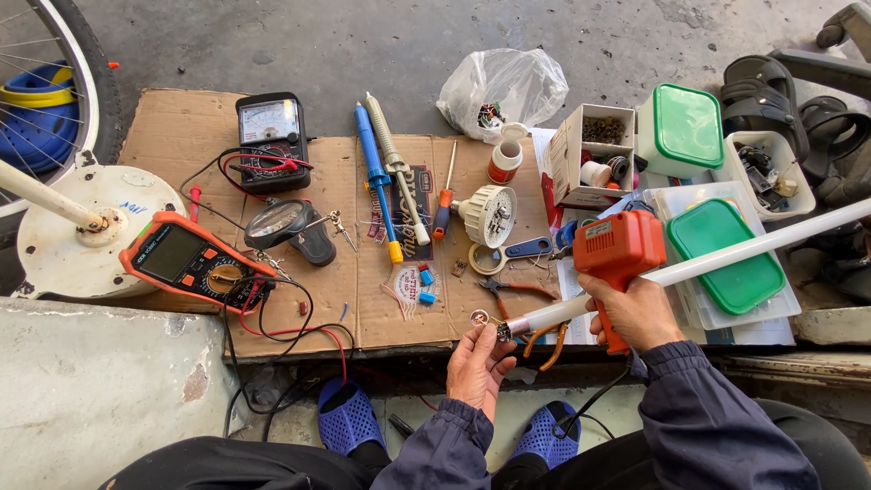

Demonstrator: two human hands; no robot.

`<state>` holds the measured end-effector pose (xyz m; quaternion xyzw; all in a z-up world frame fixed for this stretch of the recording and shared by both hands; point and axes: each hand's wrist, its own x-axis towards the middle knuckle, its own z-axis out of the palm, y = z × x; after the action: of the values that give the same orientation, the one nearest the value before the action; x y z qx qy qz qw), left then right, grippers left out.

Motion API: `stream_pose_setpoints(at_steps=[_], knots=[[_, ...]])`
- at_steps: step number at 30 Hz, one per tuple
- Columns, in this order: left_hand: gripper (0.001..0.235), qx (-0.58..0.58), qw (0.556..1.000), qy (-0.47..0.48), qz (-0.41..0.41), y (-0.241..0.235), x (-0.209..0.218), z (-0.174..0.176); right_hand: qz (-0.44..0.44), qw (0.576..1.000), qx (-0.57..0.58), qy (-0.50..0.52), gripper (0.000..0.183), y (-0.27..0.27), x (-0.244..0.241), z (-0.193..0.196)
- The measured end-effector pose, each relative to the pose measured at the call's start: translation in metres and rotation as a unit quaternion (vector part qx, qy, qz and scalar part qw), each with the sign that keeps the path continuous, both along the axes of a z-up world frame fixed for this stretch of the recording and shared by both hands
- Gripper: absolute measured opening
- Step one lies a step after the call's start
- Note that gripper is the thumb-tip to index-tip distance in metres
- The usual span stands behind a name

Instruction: The person sits on the ground and uses a heat gun to apply heat to a small component attached to a white pipe. They manipulate the component with their hands and use pliers to adjust the connection.

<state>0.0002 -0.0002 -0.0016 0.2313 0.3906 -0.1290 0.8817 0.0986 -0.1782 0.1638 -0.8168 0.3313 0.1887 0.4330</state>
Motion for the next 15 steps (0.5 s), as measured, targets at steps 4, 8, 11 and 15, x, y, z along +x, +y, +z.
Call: stream_pose_setpoints(at_steps=[4,8,11,15], knots=[[0.030,-0.003,1.000,-0.002,-0.001,0.000,0.000,-0.001,-0.041,0.998,0.015,-0.045,0.037,0.006,-0.012,0.018],[0.036,-0.008,1.000,-0.028,-0.006,-0.001,-0.001,-0.006,-0.033,0.995,0.009,-0.089,0.042,0.010,-0.048,0.044],[0.035,-0.019,0.999,-0.030,0.002,-0.002,0.000,-0.001,-0.030,0.992,0.044,-0.116,0.035,0.033,-0.087,0.073],[0.034,-0.021,0.999,-0.026,-0.001,0.000,-0.001,0.003,-0.010,0.992,0.049,-0.118,0.029,0.034,-0.129,0.048]])
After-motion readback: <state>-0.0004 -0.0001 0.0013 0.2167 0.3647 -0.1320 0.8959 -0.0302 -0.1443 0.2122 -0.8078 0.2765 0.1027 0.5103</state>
